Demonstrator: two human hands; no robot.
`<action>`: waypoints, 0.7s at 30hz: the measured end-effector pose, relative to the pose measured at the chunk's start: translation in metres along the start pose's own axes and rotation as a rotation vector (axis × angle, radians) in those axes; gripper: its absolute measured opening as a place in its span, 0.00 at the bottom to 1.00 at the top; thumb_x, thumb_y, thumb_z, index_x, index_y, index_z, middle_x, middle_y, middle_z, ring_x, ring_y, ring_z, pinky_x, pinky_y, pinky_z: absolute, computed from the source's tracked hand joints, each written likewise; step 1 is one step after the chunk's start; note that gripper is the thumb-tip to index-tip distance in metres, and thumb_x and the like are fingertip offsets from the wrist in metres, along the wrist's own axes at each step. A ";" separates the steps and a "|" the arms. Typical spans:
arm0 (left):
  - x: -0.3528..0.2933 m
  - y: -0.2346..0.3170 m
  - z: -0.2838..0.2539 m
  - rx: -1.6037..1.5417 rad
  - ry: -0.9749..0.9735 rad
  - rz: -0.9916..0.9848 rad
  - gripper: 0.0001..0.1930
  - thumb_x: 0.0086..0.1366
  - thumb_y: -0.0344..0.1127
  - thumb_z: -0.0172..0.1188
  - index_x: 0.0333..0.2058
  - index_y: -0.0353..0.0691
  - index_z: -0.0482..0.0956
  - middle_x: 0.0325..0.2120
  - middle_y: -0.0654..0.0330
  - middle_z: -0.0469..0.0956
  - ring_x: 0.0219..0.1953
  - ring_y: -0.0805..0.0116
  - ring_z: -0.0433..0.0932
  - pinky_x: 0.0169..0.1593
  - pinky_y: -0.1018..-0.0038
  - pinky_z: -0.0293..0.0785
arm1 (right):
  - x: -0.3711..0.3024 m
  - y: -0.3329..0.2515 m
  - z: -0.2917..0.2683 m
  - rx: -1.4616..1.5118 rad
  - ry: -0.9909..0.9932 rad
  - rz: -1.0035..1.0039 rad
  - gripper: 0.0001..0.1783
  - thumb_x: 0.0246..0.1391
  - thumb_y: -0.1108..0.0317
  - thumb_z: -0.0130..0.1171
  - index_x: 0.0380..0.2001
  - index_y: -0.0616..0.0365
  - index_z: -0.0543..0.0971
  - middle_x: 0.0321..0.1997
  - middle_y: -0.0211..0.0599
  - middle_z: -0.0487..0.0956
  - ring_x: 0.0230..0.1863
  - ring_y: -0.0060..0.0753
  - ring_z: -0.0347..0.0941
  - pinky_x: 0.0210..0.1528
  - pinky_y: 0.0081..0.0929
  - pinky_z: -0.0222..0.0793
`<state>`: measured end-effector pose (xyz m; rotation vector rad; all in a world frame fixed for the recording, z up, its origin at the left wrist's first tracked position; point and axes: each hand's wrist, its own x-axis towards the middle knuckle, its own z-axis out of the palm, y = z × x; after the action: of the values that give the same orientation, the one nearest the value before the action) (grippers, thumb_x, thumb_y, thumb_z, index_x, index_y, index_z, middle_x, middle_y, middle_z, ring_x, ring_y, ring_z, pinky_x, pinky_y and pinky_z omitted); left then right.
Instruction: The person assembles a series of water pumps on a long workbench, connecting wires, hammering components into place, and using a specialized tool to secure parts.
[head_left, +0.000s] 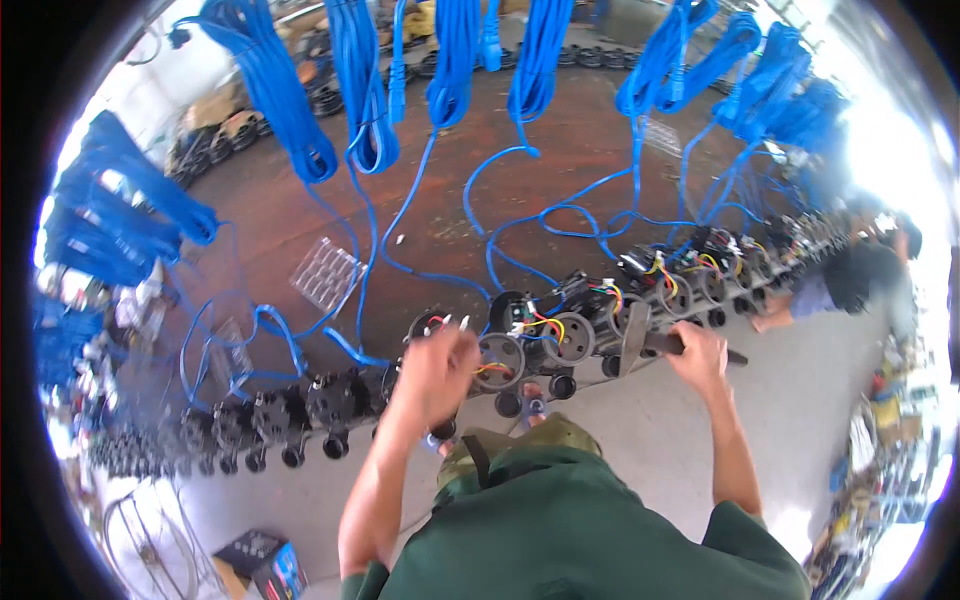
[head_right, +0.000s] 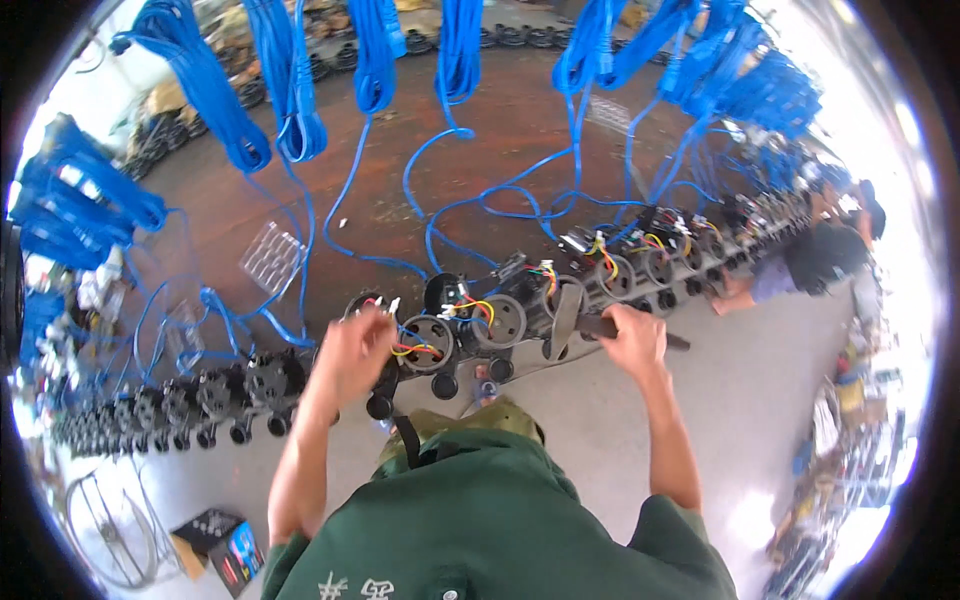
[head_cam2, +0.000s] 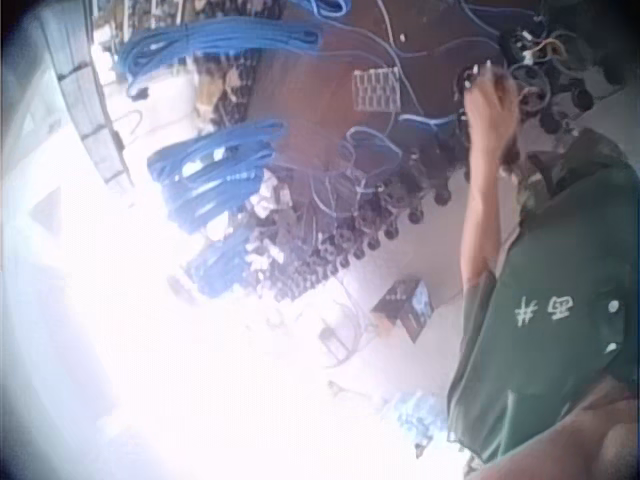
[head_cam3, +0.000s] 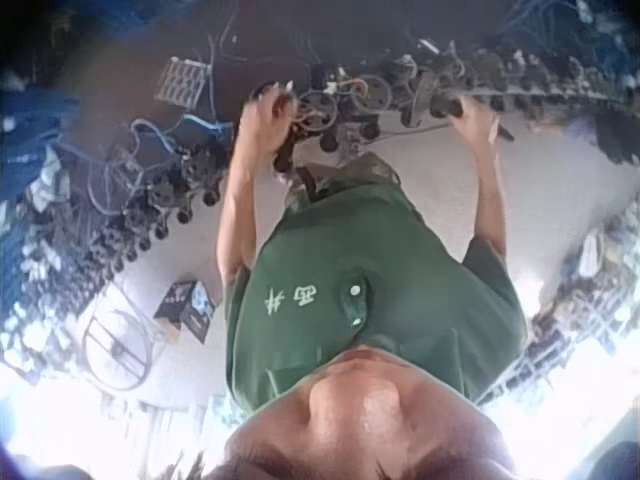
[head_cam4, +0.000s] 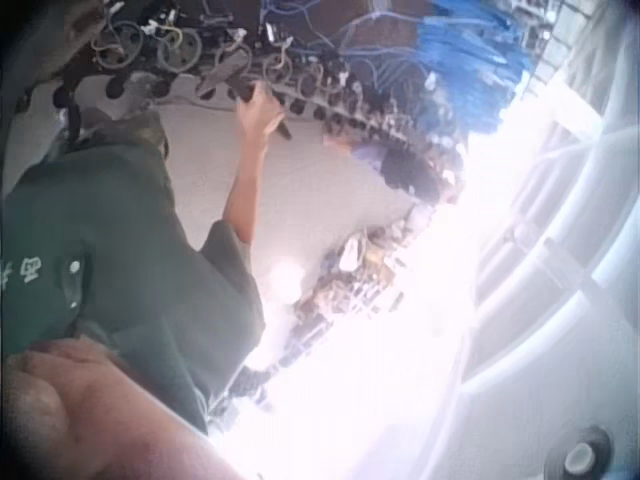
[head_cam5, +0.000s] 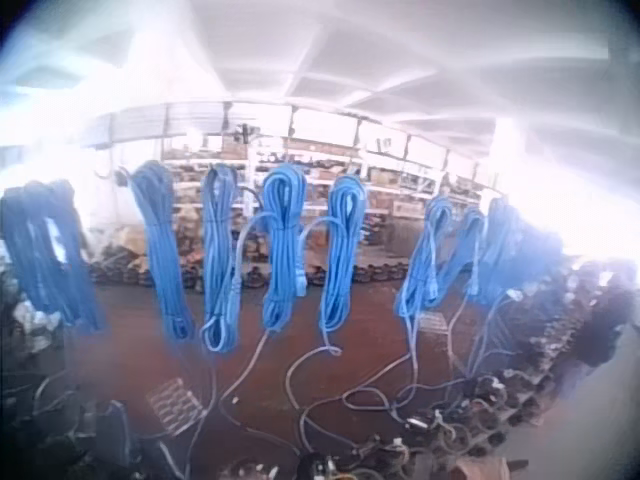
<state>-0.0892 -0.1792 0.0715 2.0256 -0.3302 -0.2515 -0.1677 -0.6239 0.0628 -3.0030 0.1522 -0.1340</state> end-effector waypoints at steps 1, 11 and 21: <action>0.025 -0.015 -0.005 0.122 0.047 0.010 0.11 0.66 0.36 0.63 0.40 0.33 0.84 0.34 0.45 0.86 0.39 0.48 0.87 0.45 0.60 0.82 | 0.015 0.012 0.005 0.017 -0.014 -0.063 0.15 0.44 0.60 0.76 0.36 0.47 0.84 0.33 0.38 0.86 0.37 0.51 0.84 0.38 0.47 0.76; 0.113 -0.144 0.002 0.892 -0.283 -0.651 0.13 0.60 0.32 0.64 0.43 0.38 0.89 0.45 0.45 0.87 0.51 0.45 0.85 0.52 0.55 0.84 | 0.100 0.071 0.020 0.192 -0.129 -0.669 0.19 0.34 0.67 0.80 0.33 0.52 0.83 0.39 0.32 0.79 0.49 0.43 0.74 0.51 0.40 0.73; 0.113 -0.038 0.004 1.228 0.028 -0.092 0.04 0.54 0.33 0.66 0.30 0.42 0.82 0.29 0.53 0.84 0.37 0.49 0.85 0.37 0.56 0.80 | 0.082 -0.022 -0.031 0.644 0.024 -0.478 0.18 0.54 0.63 0.73 0.45 0.59 0.81 0.43 0.42 0.84 0.49 0.50 0.79 0.54 0.45 0.74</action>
<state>0.0203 -0.2035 0.0318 3.2533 -0.4250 -0.0571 -0.0869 -0.6145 0.1033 -2.3364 -0.5111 -0.2153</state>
